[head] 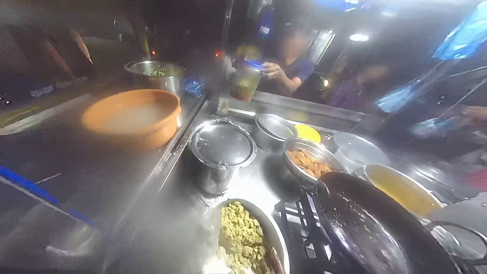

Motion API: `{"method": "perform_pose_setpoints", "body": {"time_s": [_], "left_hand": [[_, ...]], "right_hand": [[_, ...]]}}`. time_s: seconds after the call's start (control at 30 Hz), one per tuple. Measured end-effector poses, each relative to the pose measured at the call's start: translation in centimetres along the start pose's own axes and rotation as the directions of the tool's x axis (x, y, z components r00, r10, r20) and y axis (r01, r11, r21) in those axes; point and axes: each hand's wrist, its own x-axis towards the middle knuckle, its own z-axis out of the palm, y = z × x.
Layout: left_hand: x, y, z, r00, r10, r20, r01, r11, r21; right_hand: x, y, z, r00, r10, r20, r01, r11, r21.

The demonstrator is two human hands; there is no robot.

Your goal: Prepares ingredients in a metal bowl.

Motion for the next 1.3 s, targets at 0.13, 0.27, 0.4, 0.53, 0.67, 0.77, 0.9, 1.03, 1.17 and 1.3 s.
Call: {"method": "perform_pose_setpoints", "body": {"time_s": [0.13, 0.27, 0.4, 0.53, 0.67, 0.77, 0.9, 1.03, 1.17, 1.3], "left_hand": [[-0.9, 4.3, 2.1, 0.989, -0.14, -0.04, 0.143, 0.987, 0.069], [-1.4, 5.8, 4.0, 0.974, -0.215, -0.068, 0.219, 0.974, 0.053], [-0.5, 6.5, 5.2, 0.989, -0.142, -0.039, 0.14, 0.989, -0.05], [0.2, 6.9, 6.5, 0.992, -0.124, 0.026, 0.127, 0.986, -0.107], [0.2, 6.8, 8.2, 0.985, -0.15, 0.083, 0.153, 0.988, -0.034], [0.4, 6.2, 9.0, 0.968, -0.043, 0.246, 0.048, 0.999, -0.015], [-0.1, 6.6, 8.6, 0.89, 0.06, 0.452, -0.105, 0.992, 0.076], [-1.1, 9.2, 8.4, 0.889, -0.083, 0.45, -0.082, 0.939, 0.335], [-0.2, 9.4, 7.3, 0.768, -0.268, 0.582, -0.118, 0.833, 0.54], [-1.0, 10.4, 8.3, 0.797, -0.358, 0.486, 0.033, 0.829, 0.558]], "right_hand": [[-0.9, -0.9, 1.2, 1.0, -0.029, 0.004, 0.029, 0.976, -0.217], [-0.3, -0.7, 2.2, 0.988, 0.057, -0.141, -0.073, 0.991, -0.115], [0.1, -1.1, 3.6, 0.997, 0.038, -0.065, -0.038, 0.999, -0.007], [-0.8, -1.5, 6.1, 0.995, -0.098, 0.005, 0.097, 0.975, -0.201], [-2.4, -1.7, 9.9, 0.923, -0.34, 0.182, 0.383, 0.861, -0.335], [-3.6, -0.7, 11.8, 0.802, -0.377, 0.463, 0.553, 0.762, -0.338], [-5.5, 1.4, 13.0, 0.658, -0.492, 0.569, 0.74, 0.56, -0.372], [-5.9, 1.8, 12.2, 0.581, -0.532, 0.616, 0.808, 0.47, -0.357], [-6.1, 2.3, 12.0, 0.56, -0.569, 0.603, 0.828, 0.406, -0.386], [-5.8, 2.6, 11.1, 0.603, -0.537, 0.59, 0.774, 0.572, -0.271]]}}
